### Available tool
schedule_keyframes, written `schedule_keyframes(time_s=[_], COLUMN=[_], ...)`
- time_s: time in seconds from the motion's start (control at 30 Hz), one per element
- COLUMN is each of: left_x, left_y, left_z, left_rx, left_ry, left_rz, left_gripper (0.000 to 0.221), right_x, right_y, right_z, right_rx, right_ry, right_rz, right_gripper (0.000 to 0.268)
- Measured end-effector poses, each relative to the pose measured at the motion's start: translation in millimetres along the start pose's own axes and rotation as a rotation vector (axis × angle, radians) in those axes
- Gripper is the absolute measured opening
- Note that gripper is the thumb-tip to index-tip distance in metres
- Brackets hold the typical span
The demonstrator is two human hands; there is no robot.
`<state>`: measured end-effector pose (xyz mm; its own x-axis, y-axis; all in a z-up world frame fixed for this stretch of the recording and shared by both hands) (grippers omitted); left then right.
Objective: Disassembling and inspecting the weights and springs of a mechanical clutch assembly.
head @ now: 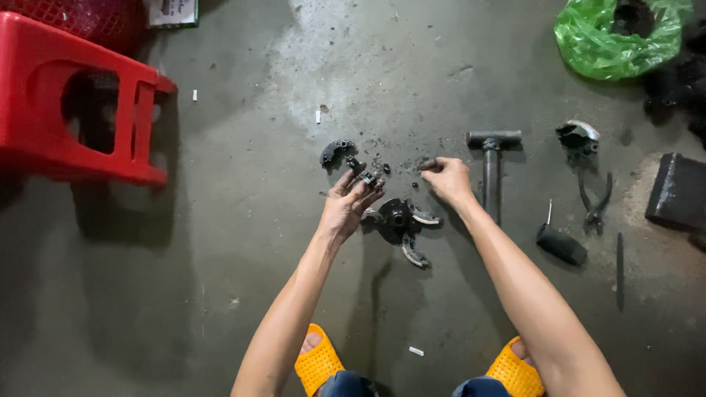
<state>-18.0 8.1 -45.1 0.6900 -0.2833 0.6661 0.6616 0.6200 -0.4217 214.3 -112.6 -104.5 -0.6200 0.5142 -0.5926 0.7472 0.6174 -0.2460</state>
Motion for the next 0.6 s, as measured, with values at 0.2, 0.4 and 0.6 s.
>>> schedule_keyframes(time_s=[0.2, 0.4, 0.6], left_x=[-23.4, -22.0, -16.5], left_y=[13.1, 18.8, 14.2], left_z=[-14.7, -24.6, -22.4], left_rx=[-0.004, -0.008, -0.012], left_ry=[0.005, -0.006, 0.025], left_rz=[0.014, -0.068, -0.056], left_gripper=[0.042, 0.031, 0.042], right_x=[-27.4, -15.5, -39.8], right_y=[-20.6, -21.8, -73.3], right_z=[-43.5, -8.7, -122.3], right_rx=[-0.18, -0.457, -0.607], right_ry=[0.128, -0.467, -0.032], right_rz=[0.068, 0.055, -0.118], right_gripper=[0.036, 0.026, 0.021])
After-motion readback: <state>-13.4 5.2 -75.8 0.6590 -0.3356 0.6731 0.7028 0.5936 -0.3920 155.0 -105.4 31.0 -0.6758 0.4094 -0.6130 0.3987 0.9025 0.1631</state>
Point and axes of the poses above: each hand's wrist, its own y-axis towards the middle knuckle, its own x-axis out of the palm, z = x × y, the point moved 6 cm from there along y, towards the middle knuckle, and after that the axes turned 6 degrees about z, right-handed, at the moved point
